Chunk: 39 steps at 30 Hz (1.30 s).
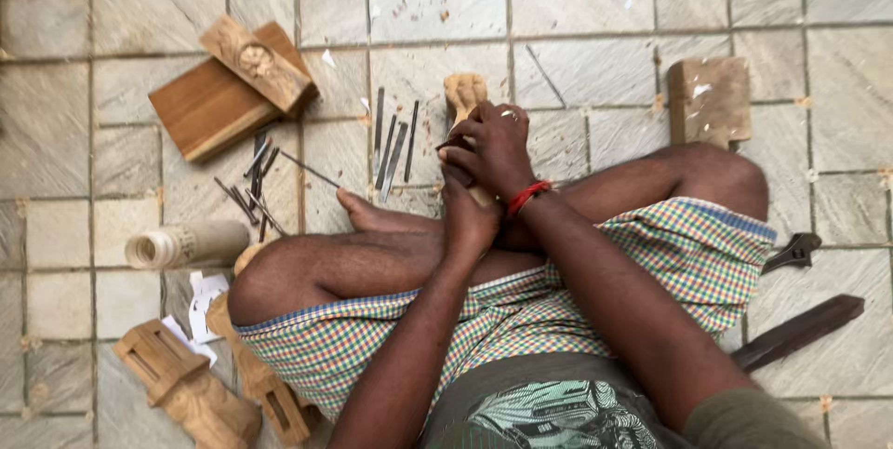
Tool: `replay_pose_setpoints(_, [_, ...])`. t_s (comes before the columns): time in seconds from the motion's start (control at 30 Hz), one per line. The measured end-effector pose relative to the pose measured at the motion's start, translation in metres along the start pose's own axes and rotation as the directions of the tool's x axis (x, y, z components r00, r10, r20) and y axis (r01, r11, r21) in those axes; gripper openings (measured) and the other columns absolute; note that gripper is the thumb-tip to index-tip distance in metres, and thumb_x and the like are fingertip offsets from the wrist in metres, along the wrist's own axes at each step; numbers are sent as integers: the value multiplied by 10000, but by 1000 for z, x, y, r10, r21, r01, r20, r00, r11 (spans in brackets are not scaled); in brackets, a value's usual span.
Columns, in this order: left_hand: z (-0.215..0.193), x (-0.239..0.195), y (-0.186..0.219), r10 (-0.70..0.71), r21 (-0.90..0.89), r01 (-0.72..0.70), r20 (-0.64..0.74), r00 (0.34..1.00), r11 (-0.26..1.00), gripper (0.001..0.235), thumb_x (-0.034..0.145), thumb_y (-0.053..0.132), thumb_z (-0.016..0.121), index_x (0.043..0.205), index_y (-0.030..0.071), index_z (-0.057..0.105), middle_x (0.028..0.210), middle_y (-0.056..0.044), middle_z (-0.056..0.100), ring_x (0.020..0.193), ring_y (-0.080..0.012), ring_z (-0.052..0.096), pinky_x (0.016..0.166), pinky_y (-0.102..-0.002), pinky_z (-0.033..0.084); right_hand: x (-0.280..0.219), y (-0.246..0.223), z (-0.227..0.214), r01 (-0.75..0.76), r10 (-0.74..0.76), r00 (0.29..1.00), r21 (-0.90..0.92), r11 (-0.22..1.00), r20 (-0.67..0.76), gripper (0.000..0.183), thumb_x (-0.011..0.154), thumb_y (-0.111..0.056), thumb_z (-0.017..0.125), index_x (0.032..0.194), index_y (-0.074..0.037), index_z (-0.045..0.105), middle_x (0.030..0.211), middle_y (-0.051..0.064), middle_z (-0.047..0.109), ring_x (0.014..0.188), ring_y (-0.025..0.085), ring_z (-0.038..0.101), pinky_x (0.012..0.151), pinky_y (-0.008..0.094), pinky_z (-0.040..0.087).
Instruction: The person is carving a wooden object, likely a figurine, using various chisels and a mallet. They are sitting on the floor, holding the wood between their legs and using the tools to shape and smooth the surface.
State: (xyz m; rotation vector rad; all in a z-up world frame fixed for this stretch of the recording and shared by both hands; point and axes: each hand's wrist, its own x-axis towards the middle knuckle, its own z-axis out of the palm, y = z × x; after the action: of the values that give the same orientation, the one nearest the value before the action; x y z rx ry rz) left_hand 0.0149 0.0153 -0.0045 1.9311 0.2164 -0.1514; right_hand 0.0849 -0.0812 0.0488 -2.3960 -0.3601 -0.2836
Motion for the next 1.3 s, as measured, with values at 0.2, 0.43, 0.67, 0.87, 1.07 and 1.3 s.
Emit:
replay_pose_setpoints(0.2, [1, 0, 14, -9, 48, 12, -45, 999, 999, 1073, 765, 189, 823, 1495, -149, 113, 1351, -377, 487, 1220, -480, 558, 995, -488, 495, -4, 4, -10, -92, 93, 996, -43, 995, 2, 371, 776, -457, 869, 922, -129, 778, 991, 80, 630, 975, 262, 596, 1053, 505, 293])
replay_pose_setpoints(0.43, [-5, 6, 20, -29, -33, 25, -104, 994, 999, 888, 821, 222, 799, 1455, -105, 271, 1269, -308, 629, 1126, -434, 663, 928, -468, 548, -6, 13, 10, -12, 6, 999, -109, 994, -51, 344, 774, -430, 872, 888, -120, 775, 959, 83, 654, 974, 277, 616, 1060, 521, 277])
replay_pose_setpoints(0.67, [-11, -5, 30, -144, 56, 149, -84, 986, 987, 1024, 691, 166, 847, 1493, -54, 249, 1217, -275, 659, 1031, -363, 716, 903, -427, 585, 13, 77, 11, -598, 715, 695, 489, 635, -78, 269, 888, -311, 785, 1059, -108, 745, 1004, 36, 731, 996, 244, 732, 847, 404, 631])
replay_pose_setpoints(0.87, [-58, 7, 53, -262, 253, 230, 104, 959, 940, 959, 683, 213, 880, 1492, 11, 407, 1224, -214, 702, 1020, -288, 742, 897, -397, 612, -9, 105, -47, -263, 744, 630, 963, -63, 221, 276, 999, -153, 733, 1192, -13, 594, 1119, 110, 692, 1047, 225, 686, 911, 374, 653])
replay_pose_setpoints(1.07, [-142, 52, 81, -194, 671, -60, 297, 935, 739, 768, 643, 164, 944, 1352, 215, 654, 1203, -75, 734, 1031, -254, 707, 930, -419, 563, -20, 86, -55, -421, 638, 695, 907, -15, 333, 149, 952, -87, 721, 1086, -81, 657, 977, 39, 700, 883, 141, 678, 811, 330, 611])
replay_pose_setpoints(1.3, [-175, 84, 84, -228, 725, -140, 385, 895, 674, 775, 662, -19, 878, 1367, 215, 656, 1184, -79, 736, 1035, -240, 714, 909, -384, 581, -20, 46, -29, -428, 415, 895, 571, 700, 163, 102, 930, -77, 709, 1028, -91, 733, 944, 29, 753, 836, 149, 722, 765, 307, 605])
